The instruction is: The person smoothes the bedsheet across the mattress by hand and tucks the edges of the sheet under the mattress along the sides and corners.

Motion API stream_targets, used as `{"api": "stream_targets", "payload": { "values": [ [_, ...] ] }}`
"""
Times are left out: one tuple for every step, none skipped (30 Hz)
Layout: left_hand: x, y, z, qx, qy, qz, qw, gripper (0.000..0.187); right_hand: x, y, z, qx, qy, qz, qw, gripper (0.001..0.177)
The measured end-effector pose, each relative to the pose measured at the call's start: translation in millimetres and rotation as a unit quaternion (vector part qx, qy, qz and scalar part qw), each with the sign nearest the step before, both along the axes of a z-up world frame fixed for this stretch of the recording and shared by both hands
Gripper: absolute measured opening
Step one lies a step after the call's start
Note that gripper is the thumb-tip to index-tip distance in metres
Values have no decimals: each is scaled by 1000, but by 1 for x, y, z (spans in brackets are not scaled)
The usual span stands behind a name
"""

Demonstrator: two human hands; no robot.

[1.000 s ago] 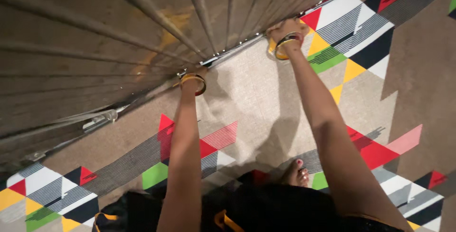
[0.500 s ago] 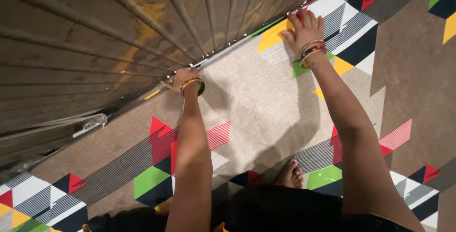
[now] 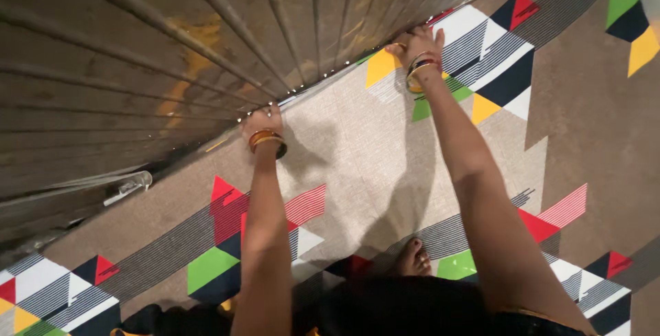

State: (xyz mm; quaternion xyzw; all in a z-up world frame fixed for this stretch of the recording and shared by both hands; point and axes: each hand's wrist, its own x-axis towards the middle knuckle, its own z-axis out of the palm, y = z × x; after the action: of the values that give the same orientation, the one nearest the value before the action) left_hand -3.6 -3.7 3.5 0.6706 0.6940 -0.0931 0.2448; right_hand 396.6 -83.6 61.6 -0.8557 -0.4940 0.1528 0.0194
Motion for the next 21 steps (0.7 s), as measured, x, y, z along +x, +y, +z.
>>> {"api": "stream_targets", "payload": {
  "values": [
    [-3,-10,3,71,-55,-36,995,45,-4,-3,0,20,9,-23,999,45],
    [-10,-22,7,143,-109,-72,981,41,-10,-5,0,42,20,-46,998,42],
    [-19,-34,11,213,-160,-108,958,38,-16,-5,-1,60,16,-65,996,42],
    [-30,-53,16,253,-167,-115,946,38,-21,-7,-3,75,11,-84,994,41],
    [-42,-72,22,292,-173,-123,933,40,-26,-10,-4,89,7,-102,991,41],
    [-51,-85,29,332,-179,-130,917,42,-30,-17,-5,102,-14,-56,993,39],
    [-58,-92,35,327,-185,-150,914,45,-36,-28,-5,115,-35,-10,993,36],
    [-67,-98,42,322,-189,-169,912,47,-44,-34,-6,127,-54,38,990,34],
    [-74,-99,48,317,-192,-187,910,50,-52,-39,-6,167,-36,92,981,38],
    [-76,-97,52,316,-185,-193,910,53,-57,-48,-3,203,-19,145,968,42],
    [-75,-90,53,316,-178,-199,911,55,-60,-51,-1,237,-1,198,951,46],
    [-73,-82,53,314,-171,-205,911,58,-61,-48,1,218,10,193,957,48],
    [-71,-75,51,258,-142,-195,936,55,-61,-41,3,198,20,188,962,50],
    [-68,-63,48,203,-114,-185,955,54,-59,-35,6,180,29,181,966,51],
    [-65,-53,46,147,-85,-175,970,52,-60,-28,8,126,34,173,976,52],
    [-62,-40,43,115,-61,-179,975,54,-60,-19,10,73,37,163,983,54],
    [-59,-29,41,82,-36,-183,979,57,-61,-10,10,21,40,152,987,55],
    [-57,-22,40,50,-11,-187,981,60,-64,-1,9,-2,30,146,989,57],
    [-56,-19,40,46,-13,-177,983,61,-68,8,6,-25,19,139,990,59],
    [-54,-15,42,43,-15,-168,985,62,-71,14,4,-47,9,131,990,62],
    [-51,-12,45,40,-17,-159,986,63,-72,16,3,-44,9,119,992,61]
  ]
}}
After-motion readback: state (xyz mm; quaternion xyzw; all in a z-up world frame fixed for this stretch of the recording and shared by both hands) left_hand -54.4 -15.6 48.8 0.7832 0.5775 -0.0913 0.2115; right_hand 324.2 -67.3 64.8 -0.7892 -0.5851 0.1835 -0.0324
